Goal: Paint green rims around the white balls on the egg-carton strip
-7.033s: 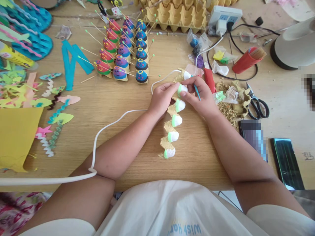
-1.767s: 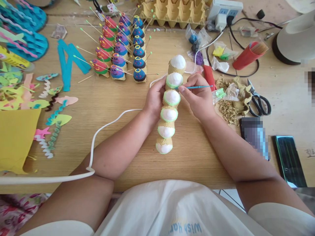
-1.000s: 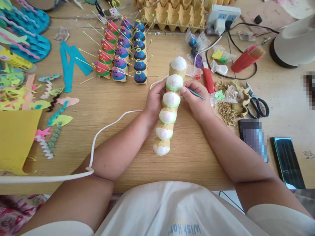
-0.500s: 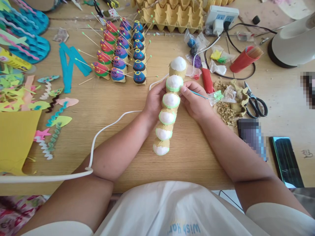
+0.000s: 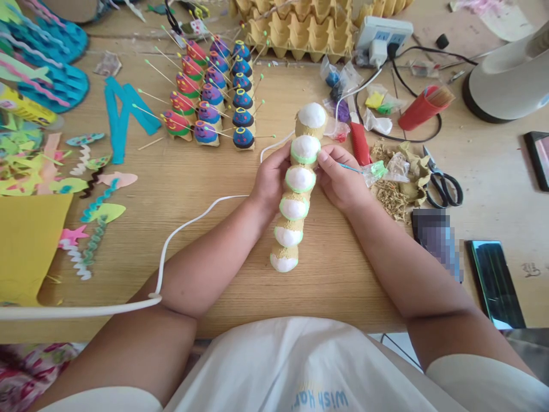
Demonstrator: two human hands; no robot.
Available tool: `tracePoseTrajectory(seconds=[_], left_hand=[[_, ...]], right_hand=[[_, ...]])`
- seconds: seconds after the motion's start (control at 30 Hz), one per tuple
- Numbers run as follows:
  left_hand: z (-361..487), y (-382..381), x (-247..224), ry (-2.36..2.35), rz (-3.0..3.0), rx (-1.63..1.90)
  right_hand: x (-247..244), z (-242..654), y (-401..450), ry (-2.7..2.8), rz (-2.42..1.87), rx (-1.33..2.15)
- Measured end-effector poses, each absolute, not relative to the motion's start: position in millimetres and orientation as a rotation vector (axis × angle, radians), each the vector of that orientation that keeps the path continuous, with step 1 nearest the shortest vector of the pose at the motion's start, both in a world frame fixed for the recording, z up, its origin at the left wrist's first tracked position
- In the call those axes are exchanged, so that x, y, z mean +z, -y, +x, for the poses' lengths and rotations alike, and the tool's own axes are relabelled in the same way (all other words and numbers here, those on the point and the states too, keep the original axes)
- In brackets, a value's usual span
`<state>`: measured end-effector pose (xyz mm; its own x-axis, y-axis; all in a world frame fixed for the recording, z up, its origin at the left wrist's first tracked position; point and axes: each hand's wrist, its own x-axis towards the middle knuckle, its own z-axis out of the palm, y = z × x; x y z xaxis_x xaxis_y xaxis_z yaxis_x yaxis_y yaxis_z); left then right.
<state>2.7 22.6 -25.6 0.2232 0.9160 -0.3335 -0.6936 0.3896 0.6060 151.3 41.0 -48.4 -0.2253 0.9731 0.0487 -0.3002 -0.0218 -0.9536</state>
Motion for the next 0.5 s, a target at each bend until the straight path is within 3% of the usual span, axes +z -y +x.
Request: tracePoseTrajectory(seconds=[0.27,0.5], left_hand=[[4.9,-26.2,-28.7,-0.722,0.317,1.147],[5.9,-28.7,-29.4,-0.758,0.326,1.185]], right_hand=[[-52.0,155.7,-45.0,1.161,-0.817,1.514],[-46.9,160.4,-46.6,1.327,-0.857,1.310]])
